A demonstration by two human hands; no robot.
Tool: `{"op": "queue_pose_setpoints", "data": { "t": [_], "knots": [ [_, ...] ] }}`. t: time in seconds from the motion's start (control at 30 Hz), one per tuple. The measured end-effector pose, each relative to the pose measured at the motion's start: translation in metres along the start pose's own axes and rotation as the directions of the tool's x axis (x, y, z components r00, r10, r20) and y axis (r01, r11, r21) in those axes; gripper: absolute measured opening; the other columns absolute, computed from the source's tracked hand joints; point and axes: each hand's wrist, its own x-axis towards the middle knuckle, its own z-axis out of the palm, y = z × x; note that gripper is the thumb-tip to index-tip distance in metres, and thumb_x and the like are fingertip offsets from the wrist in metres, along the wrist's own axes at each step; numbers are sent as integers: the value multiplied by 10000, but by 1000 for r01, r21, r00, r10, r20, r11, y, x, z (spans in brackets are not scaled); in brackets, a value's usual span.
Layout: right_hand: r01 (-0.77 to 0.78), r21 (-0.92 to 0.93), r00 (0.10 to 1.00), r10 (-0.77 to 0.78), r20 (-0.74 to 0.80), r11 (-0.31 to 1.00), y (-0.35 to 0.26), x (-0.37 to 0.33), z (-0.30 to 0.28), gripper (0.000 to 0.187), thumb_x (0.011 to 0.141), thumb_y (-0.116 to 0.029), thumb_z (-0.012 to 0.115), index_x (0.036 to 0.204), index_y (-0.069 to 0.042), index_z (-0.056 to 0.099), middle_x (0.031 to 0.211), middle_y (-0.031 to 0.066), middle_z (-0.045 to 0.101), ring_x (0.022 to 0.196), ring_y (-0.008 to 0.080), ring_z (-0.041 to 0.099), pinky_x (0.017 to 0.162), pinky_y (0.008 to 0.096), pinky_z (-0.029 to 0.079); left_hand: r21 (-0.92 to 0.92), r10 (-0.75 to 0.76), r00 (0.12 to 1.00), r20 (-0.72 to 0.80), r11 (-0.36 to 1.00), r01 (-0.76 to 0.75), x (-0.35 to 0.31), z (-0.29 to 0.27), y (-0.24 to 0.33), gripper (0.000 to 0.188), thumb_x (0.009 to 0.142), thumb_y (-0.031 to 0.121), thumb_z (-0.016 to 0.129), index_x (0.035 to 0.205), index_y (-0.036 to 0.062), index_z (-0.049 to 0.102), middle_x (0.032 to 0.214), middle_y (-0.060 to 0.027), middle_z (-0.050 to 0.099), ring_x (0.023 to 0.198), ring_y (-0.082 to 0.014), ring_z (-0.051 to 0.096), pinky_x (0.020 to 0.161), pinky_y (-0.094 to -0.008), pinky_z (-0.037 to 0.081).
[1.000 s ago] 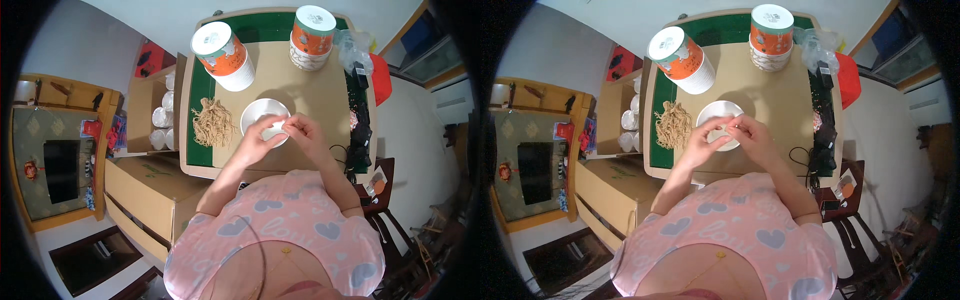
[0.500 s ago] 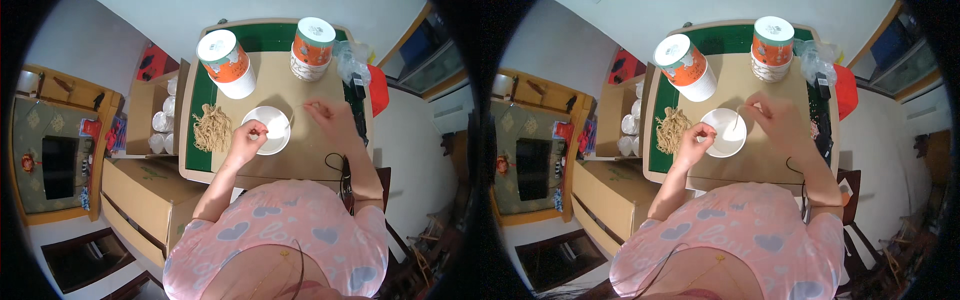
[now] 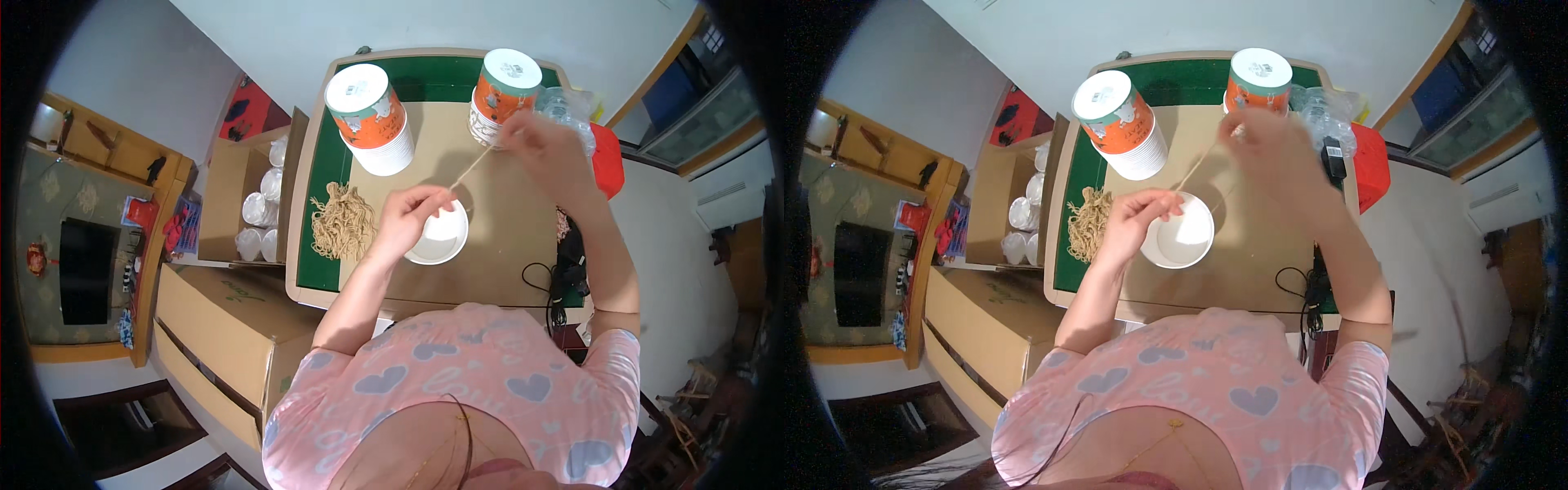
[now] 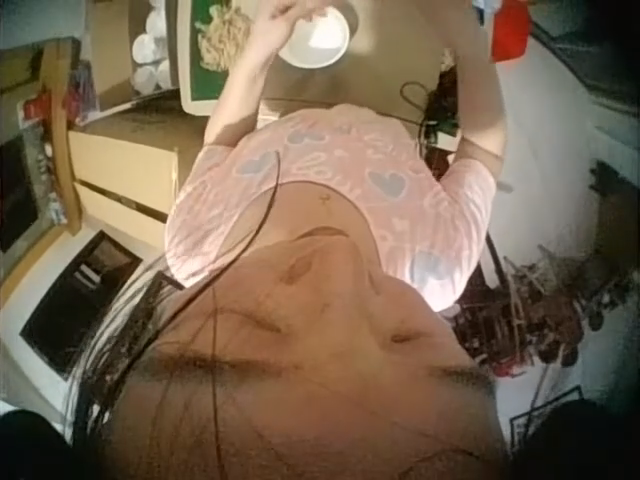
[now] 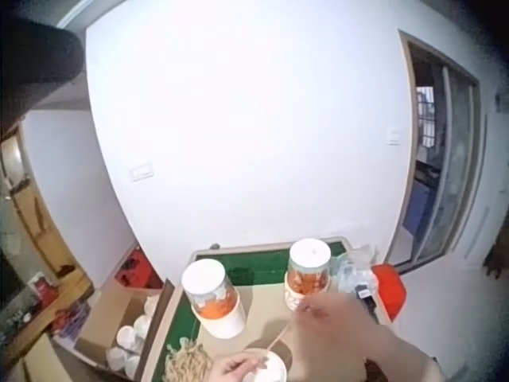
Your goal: Placing rubber bands around plastic bowls for organization or packaging.
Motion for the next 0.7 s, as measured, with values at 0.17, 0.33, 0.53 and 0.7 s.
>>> {"op": "queue_pose_setpoints", "data": {
  "t": [0.17,0.33,0.53,0.7],
  "knots": [
    [-76,-66,996,73,-46,995,3,4,-32,108,843,-154,591,897,-61,606,681,73,599,584,163,566,549,297,439,208,-125,989,-76,968,139,-20,-27,-44,190,870,102,586,1018,3,652,848,-46,663,641,-67,513,603,-224,434],
    [134,28,972,-137,190,991,-7,-1,15,113,833,-83,620,904,-13,567,736,55,597,638,93,548,602,234,463,-176,66,996,-56,982,-75,11,20,42,252,891,100,562,1119,3,608,831,8,633,585,-33,431,533,-197,389],
    [125,69,986,-132,105,990,3,-2,3,87,843,-59,611,916,-20,584,706,17,565,615,62,495,563,210,420,-155,-10,998,63,988,20,-4,9,19,185,906,120,526,911,-16,650,666,27,518,615,-49,441,575,-197,358],
    [-144,-30,986,141,-86,989,32,-9,-35,85,836,-137,616,889,-71,602,660,54,593,569,111,552,540,246,426,-3,-126,991,33,992,126,-39,-17,-19,163,888,95,535,863,-12,656,706,-9,562,613,-62,444,575,-207,366]
  ]
}}
